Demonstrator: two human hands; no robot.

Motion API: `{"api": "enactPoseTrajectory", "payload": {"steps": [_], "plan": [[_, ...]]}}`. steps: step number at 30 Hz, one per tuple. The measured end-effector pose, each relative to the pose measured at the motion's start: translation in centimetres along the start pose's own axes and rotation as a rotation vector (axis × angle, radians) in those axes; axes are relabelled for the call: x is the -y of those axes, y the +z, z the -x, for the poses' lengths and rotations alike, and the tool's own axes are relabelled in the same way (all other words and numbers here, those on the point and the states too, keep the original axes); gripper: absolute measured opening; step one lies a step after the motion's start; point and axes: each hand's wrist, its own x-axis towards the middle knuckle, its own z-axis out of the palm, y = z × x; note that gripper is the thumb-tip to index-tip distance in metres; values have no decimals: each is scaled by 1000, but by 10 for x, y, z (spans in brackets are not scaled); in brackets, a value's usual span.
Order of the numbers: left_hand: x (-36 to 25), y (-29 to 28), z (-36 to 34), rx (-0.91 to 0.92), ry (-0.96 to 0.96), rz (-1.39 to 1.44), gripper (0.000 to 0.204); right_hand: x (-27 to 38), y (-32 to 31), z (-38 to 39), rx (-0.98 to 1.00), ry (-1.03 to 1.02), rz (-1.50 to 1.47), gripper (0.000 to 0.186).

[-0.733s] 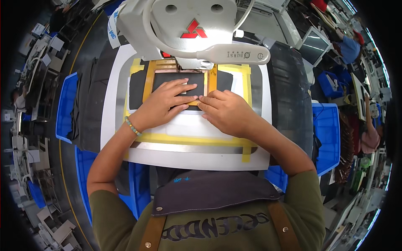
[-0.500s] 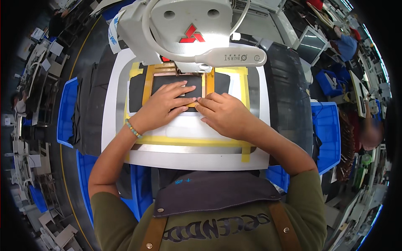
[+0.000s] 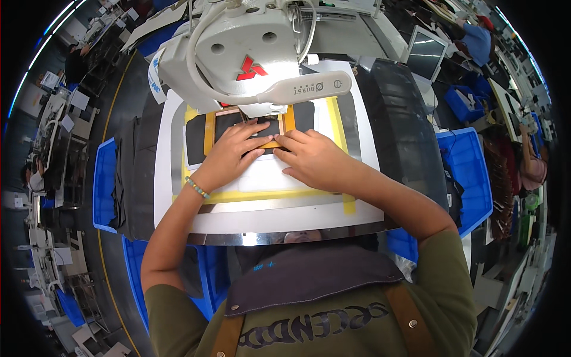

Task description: The person repeatedly sews small white labels onto black fabric pieces using a sewing machine. They pick up a fabric piece, align it under the needle with a yellow guide, sew the label, and then place the finished piece into a blue bin. This process is repeated for multiple items.

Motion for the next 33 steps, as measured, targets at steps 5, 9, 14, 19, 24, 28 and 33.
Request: {"api": "enactPoseTrajectory", "payload": {"steps": [5, 9, 14, 19, 24, 28, 33], "plan": [[8, -5, -11, 8, -81, 46, 31, -10, 0, -5, -23, 34, -27, 32], [18, -1, -19, -39, -161, 143, 29, -18, -15, -1, 34, 117, -81, 29], [33, -2, -26, -34, -257, 308, 31, -39, -15, 0, -17, 193, -79, 28], [50, 6, -26, -51, -221, 384, 33, -75, -8, -15, -41, 369, -62, 26], [57, -24, -15, -13, -346, 299, 27, -88, 14, -21, -12, 435, 18, 37], [109, -36, 20, -302, -509, 190, 27, -90, 9, -28, -68, 532, -195, 41], [126, -48, 31, -314, -609, 175, 41, -100, 5, -45, 90, 831, -509, 44]]}}
